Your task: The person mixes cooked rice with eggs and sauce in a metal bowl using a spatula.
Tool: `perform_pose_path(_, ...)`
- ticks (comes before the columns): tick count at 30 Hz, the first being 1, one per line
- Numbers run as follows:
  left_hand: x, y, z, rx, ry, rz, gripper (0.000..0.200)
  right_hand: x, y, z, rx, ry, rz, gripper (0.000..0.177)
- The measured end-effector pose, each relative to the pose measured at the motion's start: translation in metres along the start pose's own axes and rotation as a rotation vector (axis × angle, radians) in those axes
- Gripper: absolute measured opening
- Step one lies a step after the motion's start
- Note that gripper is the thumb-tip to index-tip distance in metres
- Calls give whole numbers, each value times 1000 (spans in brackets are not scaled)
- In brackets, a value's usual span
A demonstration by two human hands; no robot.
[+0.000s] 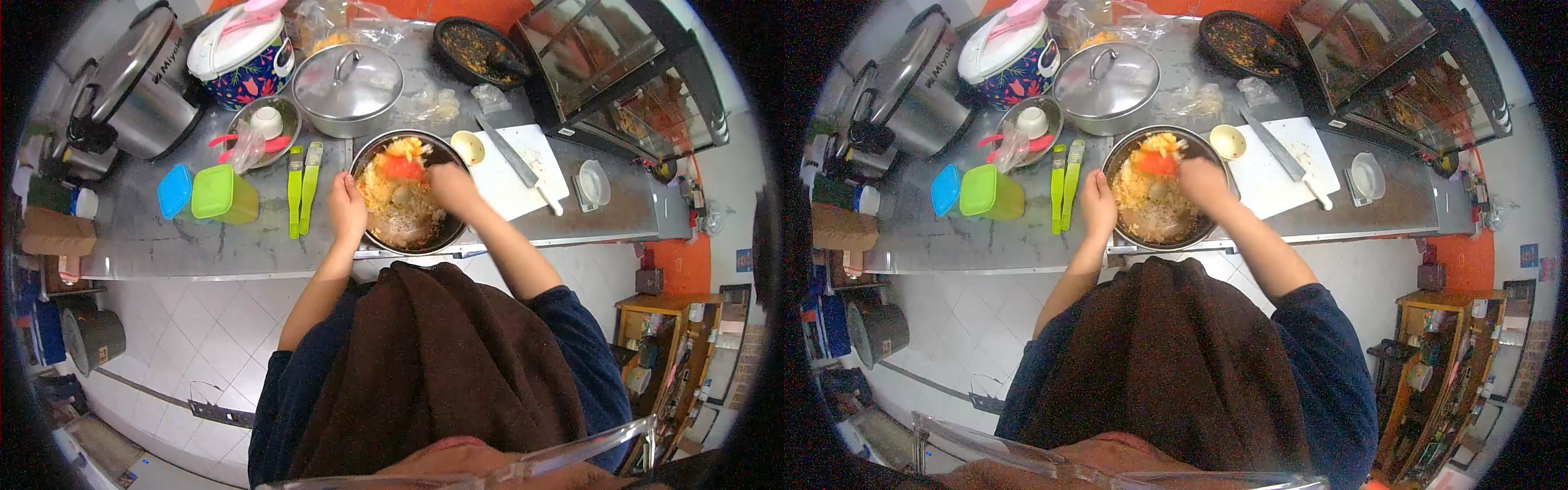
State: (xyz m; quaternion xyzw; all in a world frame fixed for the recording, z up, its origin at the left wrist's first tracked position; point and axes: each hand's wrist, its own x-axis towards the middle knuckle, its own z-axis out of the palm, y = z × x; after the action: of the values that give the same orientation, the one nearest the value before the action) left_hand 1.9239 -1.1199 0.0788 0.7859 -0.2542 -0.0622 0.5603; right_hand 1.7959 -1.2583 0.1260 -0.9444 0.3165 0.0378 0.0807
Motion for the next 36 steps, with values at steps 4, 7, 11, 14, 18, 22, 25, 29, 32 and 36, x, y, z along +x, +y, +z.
perform_pose_path(4, 0, 0, 0, -26, 4, 13, 22, -11, -21, 29, -184, -233, -87, 17)
perform_pose_path(7, 0, 2, 0, -15, 18, 20, 22, 8, -1, -7, -137, -356, -74, 15)
perform_pose_path(11, 0, -1, 1, -29, 17, 26, 21, 12, -9, -20, -107, -254, -100, 14)
perform_pose_path(14, 0, 2, -1, -23, 4, 20, 21, 2, -42, 35, -204, -286, -44, 19)
perform_pose_path(18, 0, 3, -2, -28, 20, 43, 21, 16, -28, 21, -74, -355, -82, 22)
perform_pose_path(22, 0, 2, -1, -44, -1, 7, 21, 39, -18, -50, -130, -307, -125, 20)
perform_pose_path(25, 1, 3, -2, -24, -25, -4, 21, 42, -43, 3, -170, -288, -32, 19)
perform_pose_path(29, 1, 0, 0, -8, -9, -12, 24, 47, -52, 1, -185, -390, -72, 19)
perform_pose_path(32, 0, 1, -2, -16, -13, 6, 23, 66, -30, -38, -133, -371, -192, 12)
perform_pose_path(36, 0, 4, -1, 0, -13, -26, 22, 14, -50, 34, -176, -427, -1, 23)
